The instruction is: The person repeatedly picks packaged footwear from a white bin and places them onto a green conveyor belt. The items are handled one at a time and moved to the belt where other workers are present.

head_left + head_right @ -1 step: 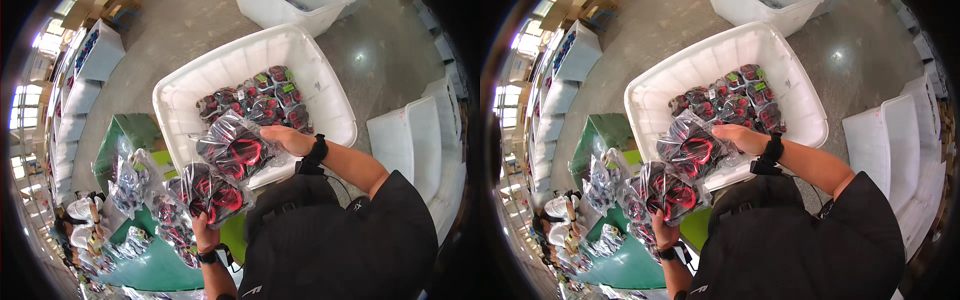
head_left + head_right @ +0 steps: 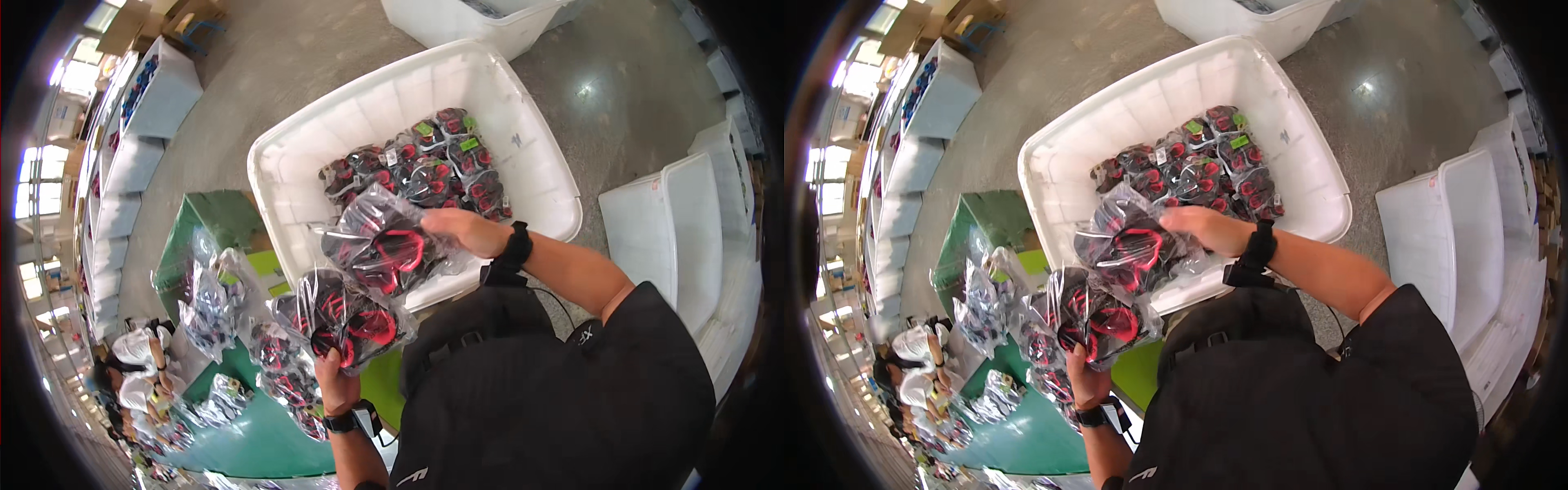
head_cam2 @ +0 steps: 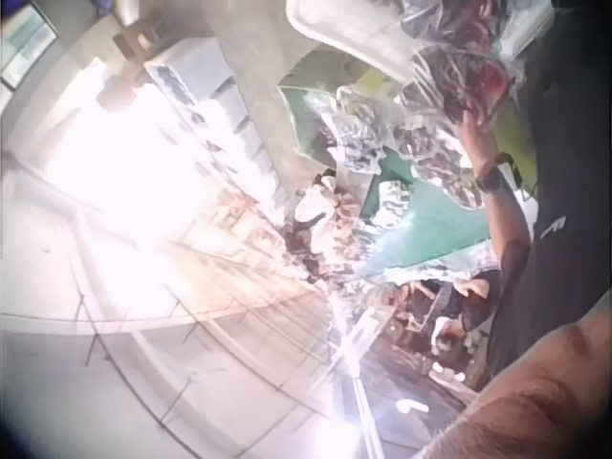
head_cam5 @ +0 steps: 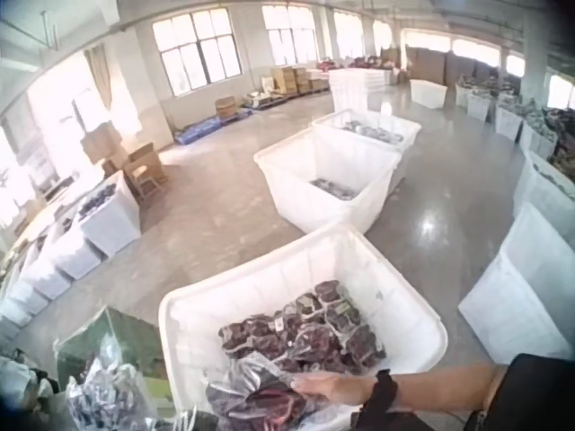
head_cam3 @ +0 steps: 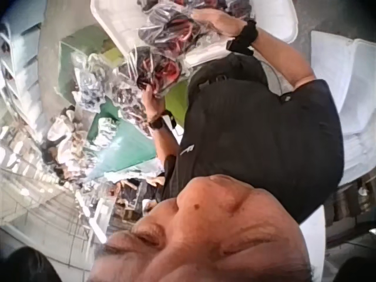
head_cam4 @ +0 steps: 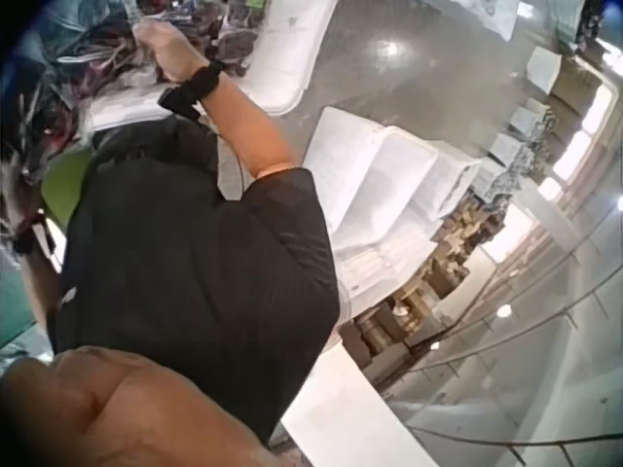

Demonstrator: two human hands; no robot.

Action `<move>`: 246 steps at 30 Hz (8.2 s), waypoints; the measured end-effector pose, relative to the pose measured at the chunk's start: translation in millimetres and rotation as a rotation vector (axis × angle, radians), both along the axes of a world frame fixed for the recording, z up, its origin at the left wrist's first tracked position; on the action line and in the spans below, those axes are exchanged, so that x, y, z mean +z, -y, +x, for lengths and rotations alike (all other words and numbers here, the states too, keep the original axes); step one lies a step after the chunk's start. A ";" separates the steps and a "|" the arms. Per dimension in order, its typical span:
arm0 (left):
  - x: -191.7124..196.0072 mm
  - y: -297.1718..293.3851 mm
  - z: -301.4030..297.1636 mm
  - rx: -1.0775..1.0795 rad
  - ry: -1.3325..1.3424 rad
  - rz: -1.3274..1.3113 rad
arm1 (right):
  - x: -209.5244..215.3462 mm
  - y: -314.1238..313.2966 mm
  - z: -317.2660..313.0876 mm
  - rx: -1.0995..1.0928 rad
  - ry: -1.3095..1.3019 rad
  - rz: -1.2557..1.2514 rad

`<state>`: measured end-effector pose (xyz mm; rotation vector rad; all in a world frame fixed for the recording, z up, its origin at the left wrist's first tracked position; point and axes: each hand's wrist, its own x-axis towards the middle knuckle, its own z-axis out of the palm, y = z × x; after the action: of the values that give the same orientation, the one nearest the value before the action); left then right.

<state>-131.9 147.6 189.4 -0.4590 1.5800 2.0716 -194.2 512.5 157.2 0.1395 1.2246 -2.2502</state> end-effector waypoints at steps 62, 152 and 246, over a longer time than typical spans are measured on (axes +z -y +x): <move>-79.4 -57.0 10.1 0.175 0.467 0.217 | -84.1 80.4 25.2 0.179 0.203 0.137; -190.8 563.8 163.5 1.009 -0.042 0.094 | -153.7 537.2 -81.5 0.595 -0.077 0.778; -135.7 314.5 296.1 1.095 0.267 -0.900 | -257.7 374.0 -154.1 0.320 0.140 0.559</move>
<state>164.2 -166.9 53.7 -2.1987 2.2813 1.5637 -348.3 138.5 -100.5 0.2843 1.6364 -1.5602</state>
